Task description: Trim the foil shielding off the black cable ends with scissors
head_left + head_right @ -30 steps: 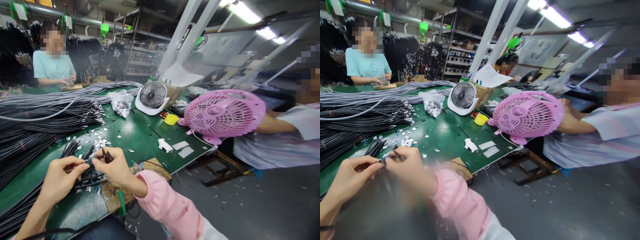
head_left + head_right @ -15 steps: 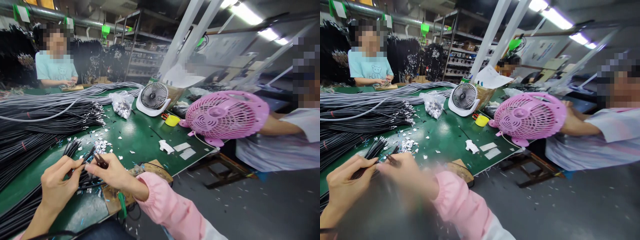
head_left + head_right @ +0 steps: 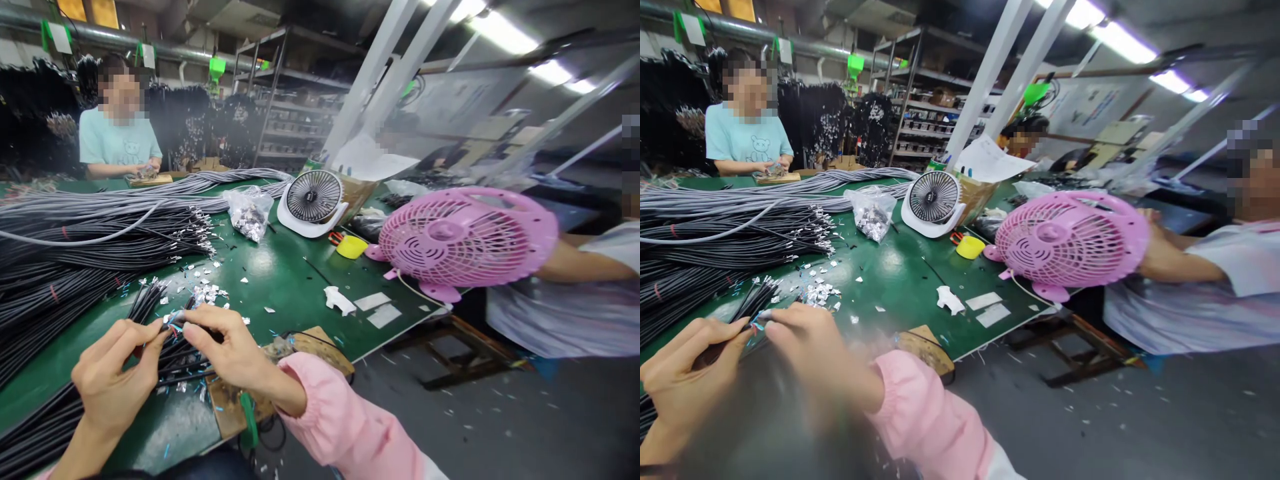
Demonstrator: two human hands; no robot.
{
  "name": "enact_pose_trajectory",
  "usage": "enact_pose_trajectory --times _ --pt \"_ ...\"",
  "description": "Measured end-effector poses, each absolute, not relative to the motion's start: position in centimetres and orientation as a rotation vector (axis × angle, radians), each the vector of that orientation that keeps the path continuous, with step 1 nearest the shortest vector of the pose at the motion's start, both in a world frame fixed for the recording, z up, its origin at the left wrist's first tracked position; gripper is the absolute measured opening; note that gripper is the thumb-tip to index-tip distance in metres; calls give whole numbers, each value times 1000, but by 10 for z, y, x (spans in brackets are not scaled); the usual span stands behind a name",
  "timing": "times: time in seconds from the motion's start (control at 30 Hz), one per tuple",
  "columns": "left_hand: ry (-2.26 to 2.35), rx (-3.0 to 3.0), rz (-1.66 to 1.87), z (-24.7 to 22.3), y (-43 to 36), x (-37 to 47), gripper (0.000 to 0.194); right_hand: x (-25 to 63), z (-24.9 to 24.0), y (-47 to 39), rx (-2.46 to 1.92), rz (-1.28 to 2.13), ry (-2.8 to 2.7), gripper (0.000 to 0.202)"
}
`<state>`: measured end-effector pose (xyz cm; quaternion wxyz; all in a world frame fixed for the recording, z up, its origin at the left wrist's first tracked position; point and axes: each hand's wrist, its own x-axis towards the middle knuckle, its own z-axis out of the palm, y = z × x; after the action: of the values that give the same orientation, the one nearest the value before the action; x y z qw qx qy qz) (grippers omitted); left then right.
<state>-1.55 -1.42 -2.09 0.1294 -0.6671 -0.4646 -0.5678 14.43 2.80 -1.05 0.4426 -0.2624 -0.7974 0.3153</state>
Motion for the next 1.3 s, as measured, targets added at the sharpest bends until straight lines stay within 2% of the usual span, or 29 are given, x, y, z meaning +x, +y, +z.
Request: enact_pose_trajectory --times 0.3,0.5,0.63,0.8,1.03,1.13,1.3 --pt "-1366 -1941 -1585 -24 -15 -15 17 143 -6 27 -726 898 -1913 28" --pt "-1692 -1950 -1704 -22 -17 -13 2 142 -8 25 -795 888 -1826 24" --pt "-1827 -2050 -1815 -15 -15 -14 12 141 -10 22 -868 792 -1816 21" --pt "-1855 -2245 -1769 -2 -13 -16 23 143 -12 21 -879 715 -1830 18" --pt "-2066 -2431 -1762 6 -11 -16 37 145 -8 22 -897 834 -1798 20" --pt "-2057 -2364 -1770 2 -11 -15 31 145 -5 23 -978 918 -1720 13" --pt "-1910 -2423 -1664 -2 -7 -16 17 145 -5 26 -896 1029 -1703 23"
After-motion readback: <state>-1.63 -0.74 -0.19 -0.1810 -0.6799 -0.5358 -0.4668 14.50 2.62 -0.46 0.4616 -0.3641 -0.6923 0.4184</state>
